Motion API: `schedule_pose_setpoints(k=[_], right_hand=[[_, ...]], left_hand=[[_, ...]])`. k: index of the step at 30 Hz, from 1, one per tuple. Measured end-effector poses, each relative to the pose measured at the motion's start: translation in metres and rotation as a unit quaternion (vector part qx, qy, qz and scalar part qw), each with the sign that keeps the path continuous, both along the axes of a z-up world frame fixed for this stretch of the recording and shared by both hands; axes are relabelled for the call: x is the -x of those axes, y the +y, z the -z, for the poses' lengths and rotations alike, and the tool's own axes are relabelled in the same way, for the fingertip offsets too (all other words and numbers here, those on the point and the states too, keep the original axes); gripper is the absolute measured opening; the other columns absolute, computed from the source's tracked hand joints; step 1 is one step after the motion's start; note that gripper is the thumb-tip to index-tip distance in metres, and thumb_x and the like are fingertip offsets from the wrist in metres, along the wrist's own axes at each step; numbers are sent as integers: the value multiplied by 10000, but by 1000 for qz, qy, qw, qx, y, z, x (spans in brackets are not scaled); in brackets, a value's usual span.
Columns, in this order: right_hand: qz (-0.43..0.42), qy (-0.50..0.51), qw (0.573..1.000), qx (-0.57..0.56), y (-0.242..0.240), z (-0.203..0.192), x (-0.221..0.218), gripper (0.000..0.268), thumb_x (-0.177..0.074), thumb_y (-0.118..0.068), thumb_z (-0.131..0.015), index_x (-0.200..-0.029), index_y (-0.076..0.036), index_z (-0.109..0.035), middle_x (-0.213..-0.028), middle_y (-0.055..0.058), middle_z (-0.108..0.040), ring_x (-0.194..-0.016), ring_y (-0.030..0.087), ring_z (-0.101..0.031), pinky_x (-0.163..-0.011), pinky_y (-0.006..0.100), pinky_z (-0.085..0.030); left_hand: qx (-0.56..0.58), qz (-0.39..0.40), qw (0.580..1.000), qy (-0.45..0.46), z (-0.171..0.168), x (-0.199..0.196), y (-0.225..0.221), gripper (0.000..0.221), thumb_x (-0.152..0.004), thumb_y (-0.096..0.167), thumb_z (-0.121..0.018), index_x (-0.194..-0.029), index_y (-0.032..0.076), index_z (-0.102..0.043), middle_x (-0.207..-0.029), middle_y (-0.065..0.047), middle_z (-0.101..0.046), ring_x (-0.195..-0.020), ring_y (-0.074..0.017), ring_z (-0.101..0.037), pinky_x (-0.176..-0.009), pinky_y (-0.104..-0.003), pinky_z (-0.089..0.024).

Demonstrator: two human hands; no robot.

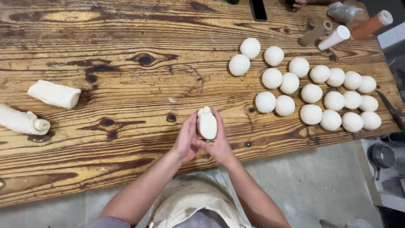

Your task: Shape individual pieces of dough into round balls by rolling them against a wooden table

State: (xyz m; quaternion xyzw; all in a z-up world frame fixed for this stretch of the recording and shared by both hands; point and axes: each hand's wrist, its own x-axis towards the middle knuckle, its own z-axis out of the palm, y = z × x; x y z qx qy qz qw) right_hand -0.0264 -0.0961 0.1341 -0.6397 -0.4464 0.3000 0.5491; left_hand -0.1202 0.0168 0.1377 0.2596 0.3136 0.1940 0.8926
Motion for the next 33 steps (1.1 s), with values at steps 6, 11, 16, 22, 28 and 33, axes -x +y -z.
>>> schedule_pose_setpoints(k=[6, 11, 16, 22, 28, 33], right_hand=[[293, 375, 878, -52, -14, 56, -22, 430, -1039, -328, -525, -1337, -37, -631, -1224, 180, -696, -1087, 289, -702, -916, 460, -611], [304, 409, 857, -73, -16, 58, -7, 372, -1020, -440, -563, -1160, -119, -688, -989, 22, -724, -864, 131, -702, -764, 294, -626], [306, 264, 913, -55, -27, 79, -49, 307, -1046, -382, -506, -1022, -135, -685, -875, -40, -579, -775, 67, -552, -676, 210, -499], [333, 209, 919, -41, -47, 123, -111, 350, -1048, -351, -509, -834, -128, -673, -760, -43, -541, -690, 96, -510, -634, 232, -444], [345, 283, 895, 13, -44, 141, -143, 354, -985, -340, -549, -774, -107, -711, -742, 45, -603, -719, 170, -561, -713, 285, -474], [392, 535, 748, 28, -19, 105, -155, 288, -902, -415, -682, -800, -147, -652, -708, -13, -664, -618, 118, -676, -603, 269, -553]], left_hand=[[-276, 175, 943, 64, 19, 34, -16, 521, -1032, 429, -404, -1500, 237, -529, -1552, -148, -368, -1462, -391, -373, -943, -484, -539], [-515, 61, 843, 139, -11, -9, -64, 467, -1061, 246, -472, -1463, 12, -428, -1330, -237, -421, -1329, -514, -421, -1140, -565, -346], [-498, -6, 852, 161, 29, -66, -77, 300, -1086, 212, -419, -1270, 26, -566, -1112, -255, -583, -1176, -485, -572, -1024, -539, -436], [-444, -24, 871, 208, 87, -128, -99, 277, -1048, 281, -484, -971, 107, -685, -828, -185, -656, -847, -278, -657, -762, -422, -505], [-409, 57, 888, 203, 137, -165, -85, 396, -1057, 365, -501, -930, 81, -745, -861, -124, -726, -874, -211, -647, -819, -397, -519], [-441, 28, 854, 275, 57, -157, -84, 531, -1051, 330, -503, -1474, 16, -441, -1472, -258, -320, -1450, -501, -309, -1212, -556, -297]])
